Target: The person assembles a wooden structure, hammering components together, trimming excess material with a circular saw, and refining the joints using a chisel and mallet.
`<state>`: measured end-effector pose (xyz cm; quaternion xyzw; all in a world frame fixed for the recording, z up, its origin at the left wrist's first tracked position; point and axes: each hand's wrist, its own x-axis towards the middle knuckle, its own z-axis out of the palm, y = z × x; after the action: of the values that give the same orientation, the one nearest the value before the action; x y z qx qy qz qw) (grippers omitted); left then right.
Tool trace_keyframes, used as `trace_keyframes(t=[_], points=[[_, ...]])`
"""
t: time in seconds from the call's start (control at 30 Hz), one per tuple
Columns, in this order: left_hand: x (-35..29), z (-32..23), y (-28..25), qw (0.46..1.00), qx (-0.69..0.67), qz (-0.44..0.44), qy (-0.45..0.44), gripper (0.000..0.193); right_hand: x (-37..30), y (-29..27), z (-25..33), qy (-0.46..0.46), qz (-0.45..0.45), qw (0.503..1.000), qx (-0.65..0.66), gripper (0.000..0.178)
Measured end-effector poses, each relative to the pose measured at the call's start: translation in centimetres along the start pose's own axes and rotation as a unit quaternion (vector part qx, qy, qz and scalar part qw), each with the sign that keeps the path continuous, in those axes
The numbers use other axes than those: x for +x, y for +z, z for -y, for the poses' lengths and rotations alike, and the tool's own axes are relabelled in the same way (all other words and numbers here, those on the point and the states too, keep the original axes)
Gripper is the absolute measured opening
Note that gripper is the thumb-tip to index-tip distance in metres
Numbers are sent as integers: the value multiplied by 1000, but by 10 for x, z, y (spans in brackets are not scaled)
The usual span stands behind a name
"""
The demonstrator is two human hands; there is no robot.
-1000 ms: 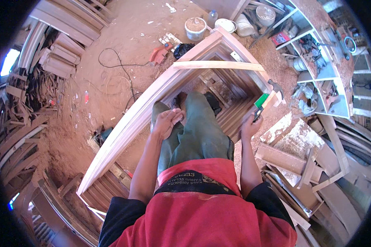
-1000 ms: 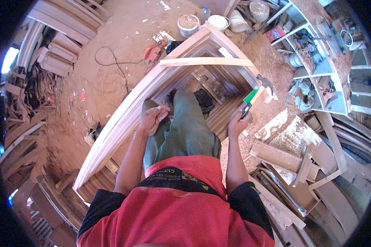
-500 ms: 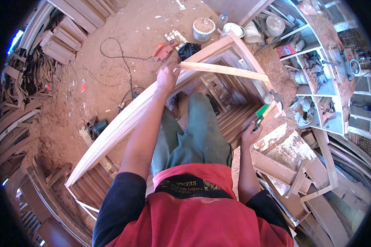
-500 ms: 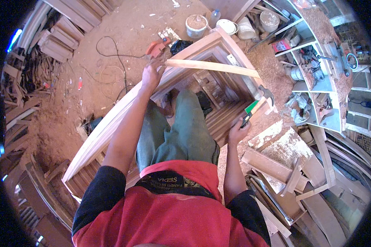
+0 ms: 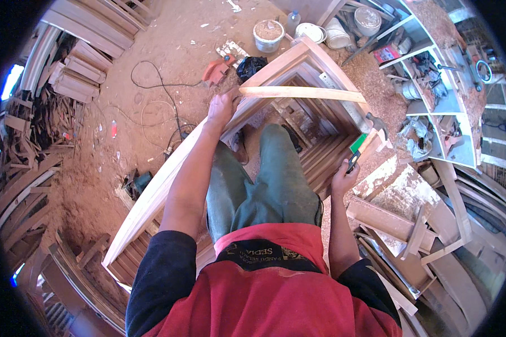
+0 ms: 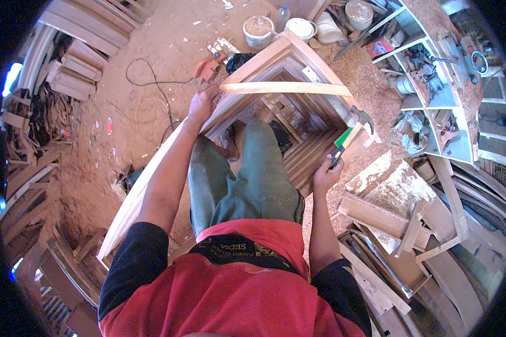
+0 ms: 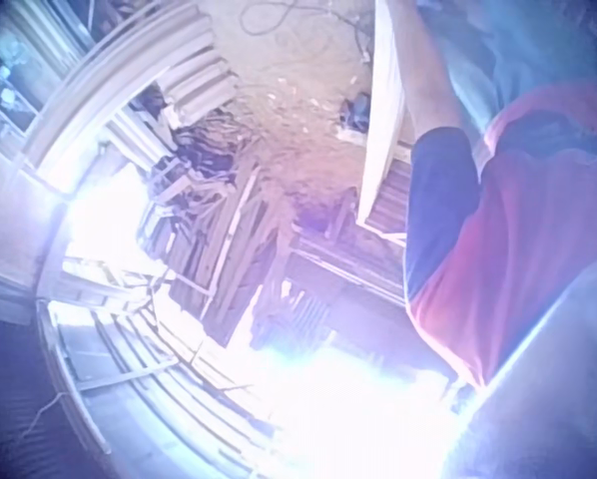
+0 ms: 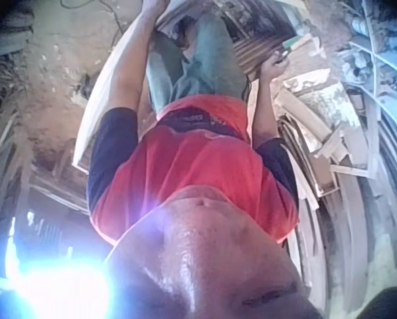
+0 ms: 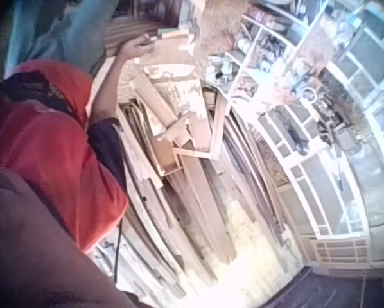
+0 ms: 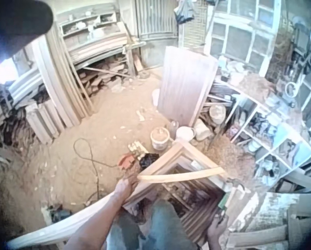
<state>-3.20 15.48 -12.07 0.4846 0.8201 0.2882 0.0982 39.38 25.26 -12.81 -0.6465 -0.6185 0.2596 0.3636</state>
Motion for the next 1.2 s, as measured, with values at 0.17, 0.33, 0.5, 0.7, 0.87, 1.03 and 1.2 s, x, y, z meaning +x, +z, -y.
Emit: trace_keyframes(t=[0.17, 0.33, 0.5, 0.7, 0.87, 1.03, 1.2], points=[[0, -8, -2, 1000, 3, 4, 12, 19, 4, -3, -3, -38, -1, 999, -9, 39], [2, -2, -1, 999, 36, 34, -18, 18, -11, 12, 30, 18, 137, 990, 15, 41], [0, -3, 0, 1000, 13, 23, -5, 21, -19, 33, 98, -130, 272, 952, -60, 41], [2, 5, 2, 1000, 10, 13, 6, 23, -31, 52, 128, -263, 323, 878, -235, 45], [6, -4, -3, 999, -18, 18, -44, 18, -27, 48, 134, -254, 352, 861, -265, 52], [8, -1, -5, 979, -136, -151, -33, 17, -31, 50, 142, -246, 357, 861, -265, 54], [12, -33, -2, 966, -183, -96, -155, 19, -28, 50, 131, -266, 324, 871, -256, 53]])
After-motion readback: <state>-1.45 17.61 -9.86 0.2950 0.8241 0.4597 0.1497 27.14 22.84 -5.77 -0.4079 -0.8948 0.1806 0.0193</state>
